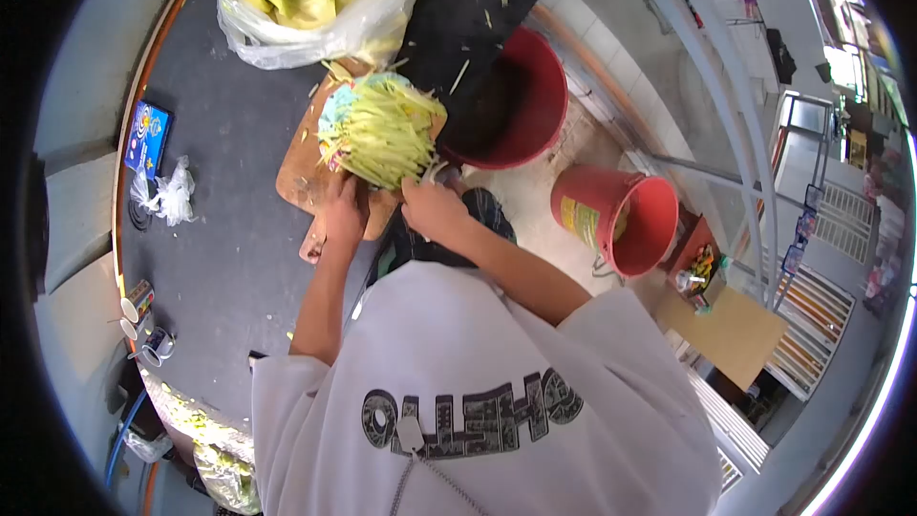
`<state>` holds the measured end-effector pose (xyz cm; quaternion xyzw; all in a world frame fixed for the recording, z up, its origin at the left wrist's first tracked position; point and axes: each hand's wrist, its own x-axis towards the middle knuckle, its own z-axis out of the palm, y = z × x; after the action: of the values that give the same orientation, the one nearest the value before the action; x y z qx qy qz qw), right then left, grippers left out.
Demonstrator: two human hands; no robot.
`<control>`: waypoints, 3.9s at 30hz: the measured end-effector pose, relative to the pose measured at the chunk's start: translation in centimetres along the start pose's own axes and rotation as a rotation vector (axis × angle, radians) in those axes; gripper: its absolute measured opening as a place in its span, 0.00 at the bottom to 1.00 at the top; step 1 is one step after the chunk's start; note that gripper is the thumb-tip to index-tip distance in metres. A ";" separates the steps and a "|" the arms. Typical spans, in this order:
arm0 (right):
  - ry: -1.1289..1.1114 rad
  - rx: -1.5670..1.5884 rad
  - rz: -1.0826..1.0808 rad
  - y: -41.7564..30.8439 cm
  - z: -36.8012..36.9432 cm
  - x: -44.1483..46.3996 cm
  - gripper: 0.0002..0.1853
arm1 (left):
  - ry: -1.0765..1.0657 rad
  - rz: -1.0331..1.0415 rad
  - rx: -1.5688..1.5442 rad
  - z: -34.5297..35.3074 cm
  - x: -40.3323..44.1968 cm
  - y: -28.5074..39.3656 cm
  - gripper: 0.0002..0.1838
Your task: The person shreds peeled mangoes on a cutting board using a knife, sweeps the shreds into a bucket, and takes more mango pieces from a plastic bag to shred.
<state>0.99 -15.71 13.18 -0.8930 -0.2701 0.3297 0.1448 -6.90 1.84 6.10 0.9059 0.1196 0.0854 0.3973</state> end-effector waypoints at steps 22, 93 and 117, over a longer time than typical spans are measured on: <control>-0.016 0.076 0.034 -1.3 -0.4 -1.8 0.15 | -0.047 0.060 -0.025 0.3 -1.2 -0.9 0.14; 0.470 0.584 0.349 8.7 -4.7 -3.2 0.12 | 0.055 -0.628 -0.662 -1.7 5.0 -1.0 0.08; 0.738 1.226 0.670 16.2 -2.3 -5.0 0.07 | -0.360 -0.356 -1.038 14.8 17.1 12.0 0.04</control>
<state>5.67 -31.93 10.37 -0.7394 0.3087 0.1282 0.5844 14.96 -11.55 6.11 0.5586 0.1431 -0.0906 0.8119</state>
